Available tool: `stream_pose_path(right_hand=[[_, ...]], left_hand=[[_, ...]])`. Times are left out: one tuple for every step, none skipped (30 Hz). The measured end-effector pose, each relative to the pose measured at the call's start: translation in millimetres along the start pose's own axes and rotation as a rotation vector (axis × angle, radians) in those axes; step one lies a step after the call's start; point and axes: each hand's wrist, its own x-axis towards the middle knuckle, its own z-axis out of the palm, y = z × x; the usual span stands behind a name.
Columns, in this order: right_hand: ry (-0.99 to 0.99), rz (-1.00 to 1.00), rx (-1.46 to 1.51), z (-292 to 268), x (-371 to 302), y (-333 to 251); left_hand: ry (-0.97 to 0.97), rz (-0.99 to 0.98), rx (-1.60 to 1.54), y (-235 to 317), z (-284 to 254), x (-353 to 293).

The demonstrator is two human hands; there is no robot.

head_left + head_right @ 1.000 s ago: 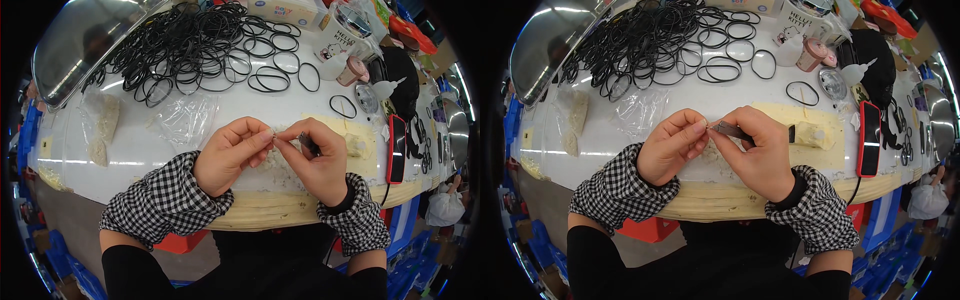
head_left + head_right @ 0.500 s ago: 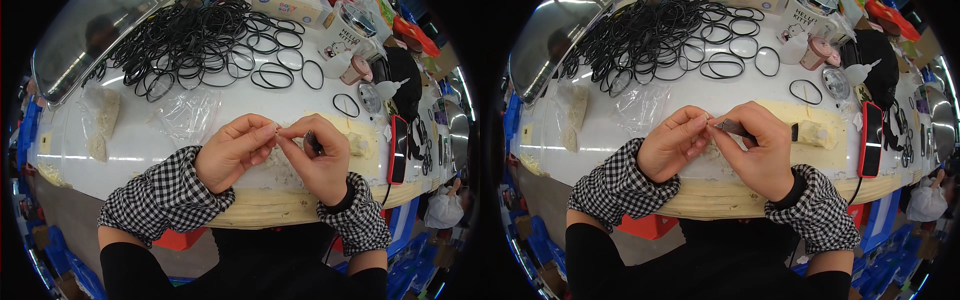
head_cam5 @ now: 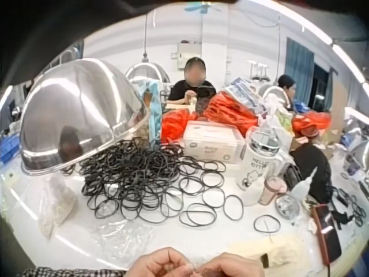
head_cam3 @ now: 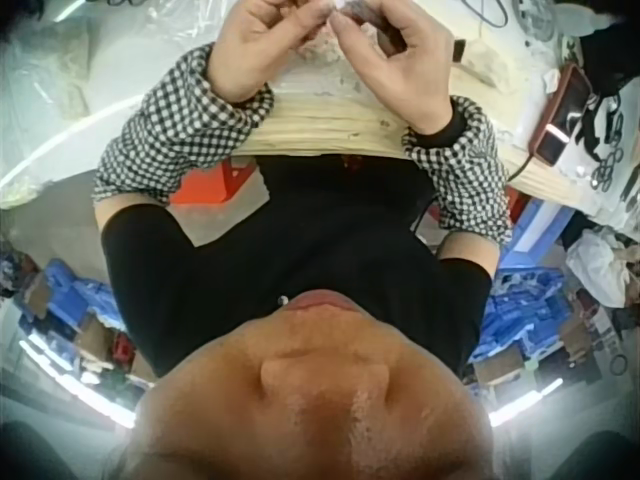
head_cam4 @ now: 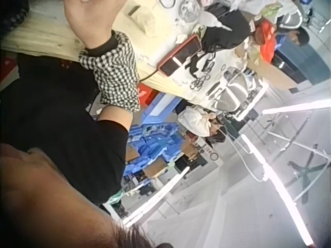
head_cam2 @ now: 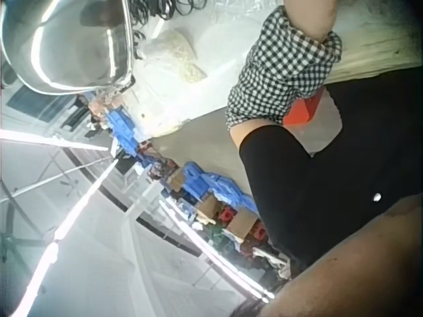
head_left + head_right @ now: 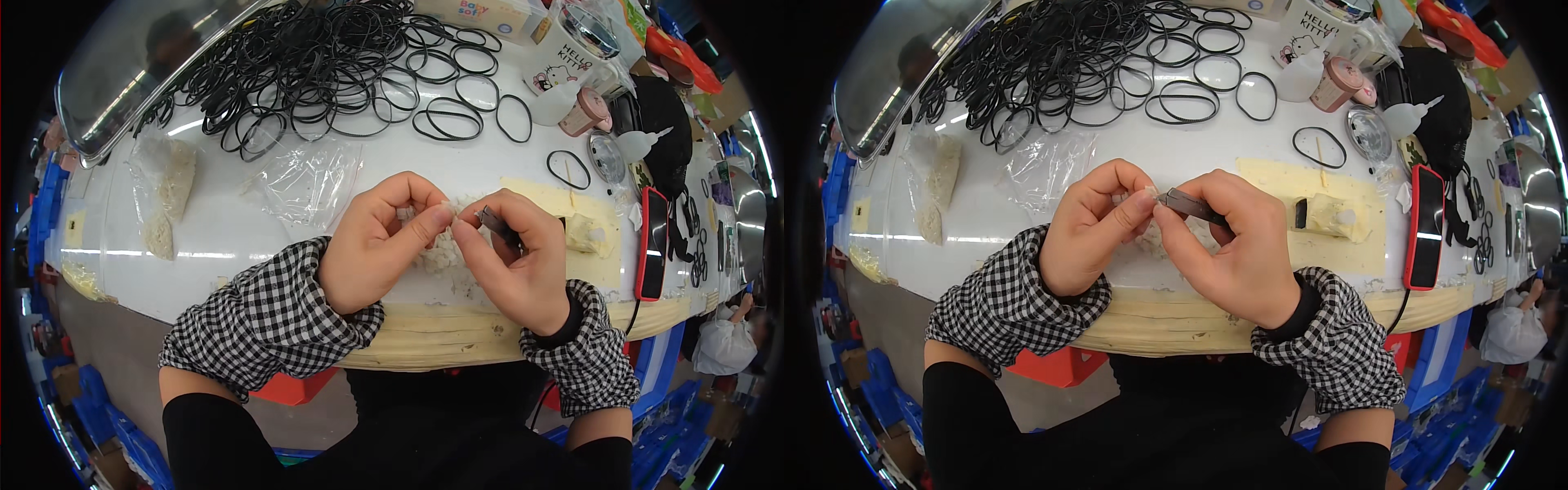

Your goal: Assembling small toy components using tweezers and manual manipulation at a factory workbench.

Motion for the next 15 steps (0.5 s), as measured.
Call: stream_pose_path(right_hand=[[-0.002,0.0,0.002,0.2,-0.1,1.5],[-0.003,-0.001,0.003,0.6,-0.1,2.9],[-0.003,-0.014,-0.001,0.6,0.2,3.7],[-0.004,-0.027,-0.005,0.7,0.5,4.4],[-0.004,-0.04,-0.009,0.8,0.8,5.1],[0.008,-0.066,-0.01,1.5,0.6,6.4],[0.02,-0.092,-0.011,2.4,0.4,7.7],[0.032,-0.118,-0.012,2.7,0.3,8.3],[0.024,-0.13,-0.035,2.8,0.3,7.3],[0.015,-0.143,-0.059,2.4,0.1,5.5],[0.007,-0.156,-0.083,2.3,0.1,4.5],[0.014,-0.189,-0.103,2.3,0.1,4.6],[0.02,-0.222,-0.124,2.3,0.4,4.7],[0.027,-0.256,-0.145,2.2,0.4,4.7],[0.032,-0.25,-0.151,2.2,1.1,3.1]], left_hand=[[0.0,0.009,0.036,0.5,-0.2,0.2],[-0.001,0.018,0.072,0.9,-0.3,0.3],[-0.005,0.0,0.031,0.6,-0.5,0.5],[-0.01,-0.017,-0.011,-0.2,-0.8,0.7],[-0.014,-0.034,-0.053,-1.2,-1.0,1.0],[-0.01,-0.064,-0.105,-2.6,-0.9,1.3],[-0.005,-0.094,-0.157,-4.2,-0.5,1.7],[-0.001,-0.124,-0.209,-5.1,0.2,2.0],[-0.008,-0.128,-0.221,-5.4,0.8,1.6],[-0.015,-0.131,-0.234,-5.5,1.5,1.0],[-0.022,-0.135,-0.246,-5.5,1.9,0.6],[-0.029,-0.139,-0.253,-5.5,2.0,0.7],[-0.037,-0.144,-0.26,-5.4,2.2,1.0],[-0.045,-0.148,-0.267,-5.2,2.4,1.3],[-0.068,-0.161,-0.307,-4.2,1.4,1.6]])
